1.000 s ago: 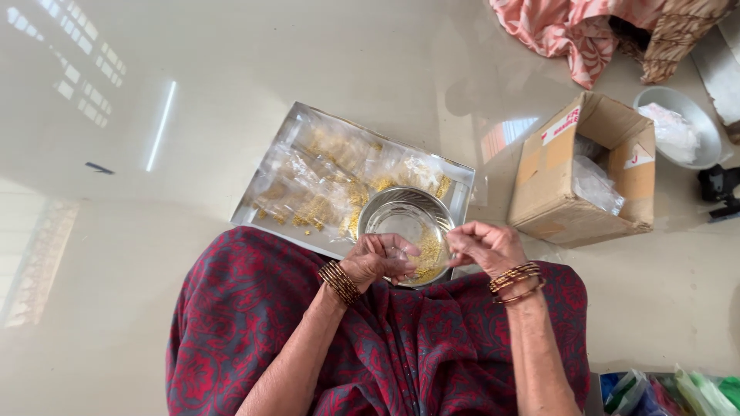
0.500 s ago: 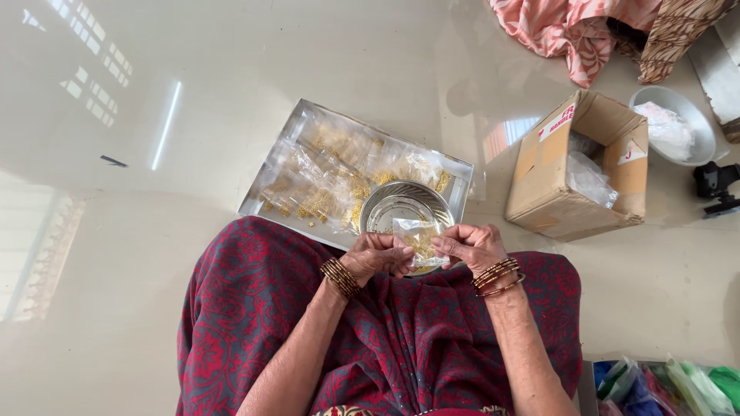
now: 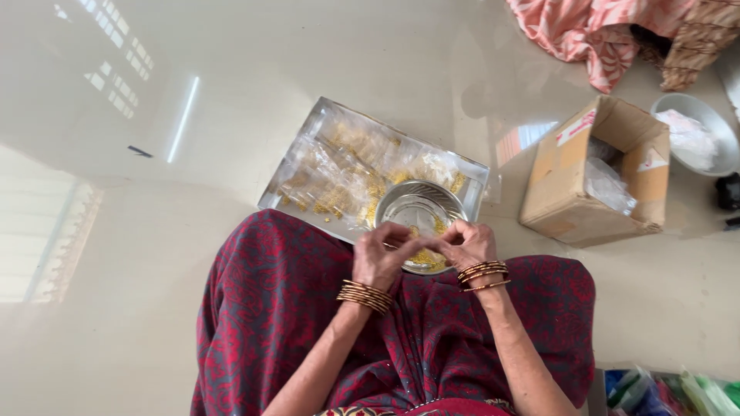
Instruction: The person packages small gold-colored beads from a metal bowl into small plastic bags.
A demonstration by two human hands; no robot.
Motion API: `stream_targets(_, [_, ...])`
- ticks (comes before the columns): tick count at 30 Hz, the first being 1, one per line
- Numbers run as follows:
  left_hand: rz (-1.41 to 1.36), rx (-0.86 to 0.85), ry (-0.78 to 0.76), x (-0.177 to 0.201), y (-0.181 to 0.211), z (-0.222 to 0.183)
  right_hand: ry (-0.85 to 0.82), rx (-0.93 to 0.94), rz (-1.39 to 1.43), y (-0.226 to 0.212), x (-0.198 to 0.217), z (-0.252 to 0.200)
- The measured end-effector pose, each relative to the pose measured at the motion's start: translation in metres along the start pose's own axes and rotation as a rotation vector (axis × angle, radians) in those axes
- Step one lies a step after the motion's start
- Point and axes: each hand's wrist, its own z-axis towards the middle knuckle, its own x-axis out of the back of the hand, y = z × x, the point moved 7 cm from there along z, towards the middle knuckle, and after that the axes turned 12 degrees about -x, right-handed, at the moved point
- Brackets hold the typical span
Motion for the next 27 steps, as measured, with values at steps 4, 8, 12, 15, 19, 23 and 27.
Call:
stream_targets(4, [0.015, 0.136, -0.032, -0.006, -0.03, 0.003, 0.082, 0.205, -0.19, -0.018, -0.027, -0.003])
stream_targets(8, [-0.003, 0.262, -0.065, -0.005, -0.061, 0.001, -0.002, 0.173, -0.3, -0.033, -0.045, -0.015])
stream_targets(12, [0.148, 0.229, -0.054, -0.005, -0.076, 0.0, -0.129, 0.337, -0.238, -0.043, -0.057, -0.025])
stream_targets(15, [0.347, 0.147, -0.033, -0.007, -0.073, 0.001, -0.197, 0.212, -0.248, -0.045, -0.051, -0.027])
stream_targets(19, [0.373, 0.125, -0.047, -0.013, -0.053, 0.003, 0.004, 0.326, -0.399, -0.051, -0.043, -0.032])
stream_targets(23, [0.527, 0.024, -0.107, -0.024, -0.049, 0.0, 0.148, 0.266, -0.282, -0.047, -0.025, -0.033])
stream_targets(27, [0.663, -0.127, -0.161, -0.029, -0.021, 0.003, 0.257, 0.242, -0.296, -0.028, -0.016, -0.028])
